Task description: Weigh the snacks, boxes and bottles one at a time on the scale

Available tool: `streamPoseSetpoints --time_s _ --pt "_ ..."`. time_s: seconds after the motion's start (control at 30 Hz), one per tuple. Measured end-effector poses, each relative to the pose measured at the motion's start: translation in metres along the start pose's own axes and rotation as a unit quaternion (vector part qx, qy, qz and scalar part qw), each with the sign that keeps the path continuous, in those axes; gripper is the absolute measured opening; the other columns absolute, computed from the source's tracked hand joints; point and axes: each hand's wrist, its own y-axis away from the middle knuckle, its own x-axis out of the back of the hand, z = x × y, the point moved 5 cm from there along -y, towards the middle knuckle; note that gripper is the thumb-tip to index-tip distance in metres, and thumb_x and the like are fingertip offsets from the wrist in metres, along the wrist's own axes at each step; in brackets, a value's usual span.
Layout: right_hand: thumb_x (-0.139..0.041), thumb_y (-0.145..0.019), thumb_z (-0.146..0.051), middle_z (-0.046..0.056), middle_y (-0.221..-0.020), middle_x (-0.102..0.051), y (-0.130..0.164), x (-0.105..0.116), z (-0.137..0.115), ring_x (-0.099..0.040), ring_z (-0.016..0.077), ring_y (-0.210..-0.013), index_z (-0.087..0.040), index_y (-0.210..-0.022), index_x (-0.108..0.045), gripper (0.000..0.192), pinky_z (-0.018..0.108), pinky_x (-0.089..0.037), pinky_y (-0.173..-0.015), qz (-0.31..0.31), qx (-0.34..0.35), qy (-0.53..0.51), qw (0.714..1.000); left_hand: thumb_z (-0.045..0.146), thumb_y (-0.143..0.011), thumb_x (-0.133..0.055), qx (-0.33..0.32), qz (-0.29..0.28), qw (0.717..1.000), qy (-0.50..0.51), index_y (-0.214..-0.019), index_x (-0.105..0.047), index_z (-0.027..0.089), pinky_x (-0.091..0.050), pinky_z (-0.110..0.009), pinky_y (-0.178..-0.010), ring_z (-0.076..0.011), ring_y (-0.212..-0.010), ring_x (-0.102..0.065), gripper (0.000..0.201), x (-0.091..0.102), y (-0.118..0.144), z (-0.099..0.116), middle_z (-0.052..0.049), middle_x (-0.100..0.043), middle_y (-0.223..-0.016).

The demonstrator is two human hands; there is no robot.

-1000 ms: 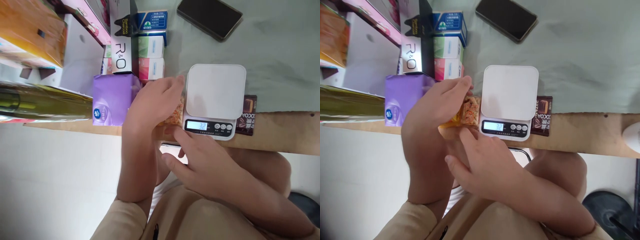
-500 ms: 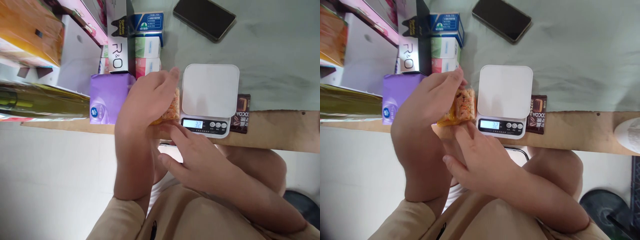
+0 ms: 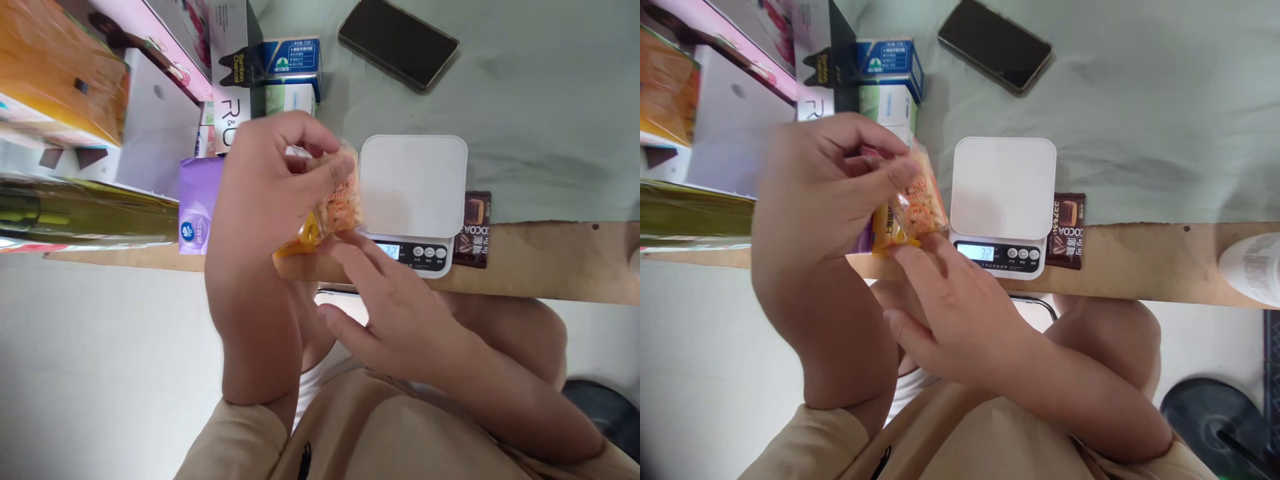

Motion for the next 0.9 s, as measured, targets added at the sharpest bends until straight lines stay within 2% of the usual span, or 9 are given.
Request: streamPoseSetpoints --time_s 0.1,0.2,0.3,0.4,0.5,0.57,0.67,0.8,0.9 --pt "-0.055 -0.100 -0.038 0.013 -0.142 -0.064 0.005 0.018 0.005 -0.070 0.0228 -0.119 -0.025 -0.145 -0.046 0.048 0.044 -0.065 -0.099 0.119 0.007 -0.065 0.991 0.024 -0.093 -0.073 -0.113 0.046 0.989 0.082 -0.075 -0.061 0.025 -0.053 -0.030 -0.070 -0.0157 -0.075 -0.060 0.021 0.003 0.002 0.006 -0.003 -0.061 -0.082" --pt "-0.059 -0.100 -0.032 0.007 -0.132 -0.064 0.009 0.037 0.012 -0.070 0.0176 -0.116 -0.031 -0.139 -0.042 0.043 0.040 -0.064 -0.105 0.203 -0.017 -0.159 0.966 0.024 -0.099 -0.067 -0.153 0.051 0.971 0.179 -0.076 -0.055 0.024 -0.053 -0.028 -0.071 -0.0141 -0.078 -0.058 0.026 -0.002 0.001 0.005 -0.004 -0.056 -0.084" --pt "-0.062 -0.095 -0.025 0.003 -0.116 -0.062 0.011 0.056 0.022 -0.068 0.0152 -0.102 -0.033 -0.128 -0.048 0.037 0.037 -0.064 -0.098 0.287 -0.045 -0.198 0.936 0.031 -0.101 -0.069 -0.122 0.003 0.979 0.162 -0.084 -0.060 0.024 -0.057 -0.029 -0.070 -0.0160 -0.085 -0.066 0.020 -0.020 -0.001 0.006 -0.003 -0.063 -0.090" --pt "-0.061 -0.094 -0.026 0.003 -0.112 -0.064 0.014 0.073 0.039 -0.068 0.0144 -0.098 -0.031 -0.131 -0.053 0.039 0.034 -0.063 -0.092 0.338 -0.055 -0.167 0.925 0.040 -0.105 -0.064 -0.063 -0.046 0.993 0.089 -0.099 -0.070 0.026 -0.066 -0.031 -0.083 -0.0195 -0.104 -0.074 0.016 -0.039 -0.001 0.009 -0.002 -0.074 -0.107" --pt "-0.060 -0.095 -0.029 0.005 -0.113 -0.068 0.017 0.084 0.060 -0.071 0.0142 -0.094 -0.027 -0.135 -0.060 0.040 0.031 -0.061 -0.082 0.358 -0.086 -0.109 0.923 0.038 -0.106 -0.061 -0.049 -0.078 0.995 0.049 -0.099 -0.074 0.029 -0.067 -0.031 -0.092 -0.0189 -0.109 -0.075 0.017 -0.053 0.002 0.013 0.003 -0.078 -0.112" --pt "-0.058 -0.095 -0.030 0.006 -0.113 -0.069 0.020 0.090 0.071 -0.071 0.0136 -0.088 -0.025 -0.134 -0.064 0.039 0.030 -0.059 -0.077 0.364 -0.112 -0.079 0.921 0.033 -0.104 -0.062 -0.067 -0.091 0.993 0.043 -0.090 -0.072 0.029 -0.064 -0.029 -0.086 -0.0167 -0.099 -0.075 0.017 -0.058 0.005 0.017 0.003 -0.077 -0.106" --pt "-0.058 -0.097 -0.036 0.007 -0.115 -0.072 0.024 0.093 0.081 -0.071 0.0126 -0.080 -0.025 -0.134 -0.069 0.040 0.031 -0.057 -0.073 0.353 -0.152 -0.054 0.922 0.040 -0.103 -0.060 -0.070 -0.114 0.991 0.019 -0.078 -0.066 0.026 -0.057 -0.034 -0.077 -0.0178 -0.084 -0.069 0.029 -0.061 0.009 0.019 -0.001 -0.072 -0.092" --pt "-0.058 -0.096 -0.043 0.004 -0.098 -0.074 0.025 0.092 0.087 -0.066 0.0122 -0.070 -0.027 -0.130 -0.073 0.040 0.031 -0.055 -0.069 0.323 -0.173 -0.019 0.930 0.050 -0.105 -0.050 -0.016 -0.125 0.990 -0.066 -0.066 -0.055 0.024 -0.052 -0.039 -0.077 -0.0223 -0.083 -0.065 0.047 -0.061 0.010 0.016 -0.004 -0.061 -0.076" --pt "-0.058 -0.095 -0.045 0.003 -0.105 -0.074 0.024 0.090 0.090 -0.065 0.0111 -0.068 -0.029 -0.129 -0.074 0.041 0.031 -0.056 -0.069 0.307 -0.167 -0.016 0.937 0.060 -0.103 -0.046 0.047 -0.094 0.988 -0.113 -0.071 -0.062 0.027 -0.051 -0.041 -0.073 -0.0253 -0.088 -0.065 0.049 -0.056 0.009 0.011 -0.006 -0.064 -0.083"
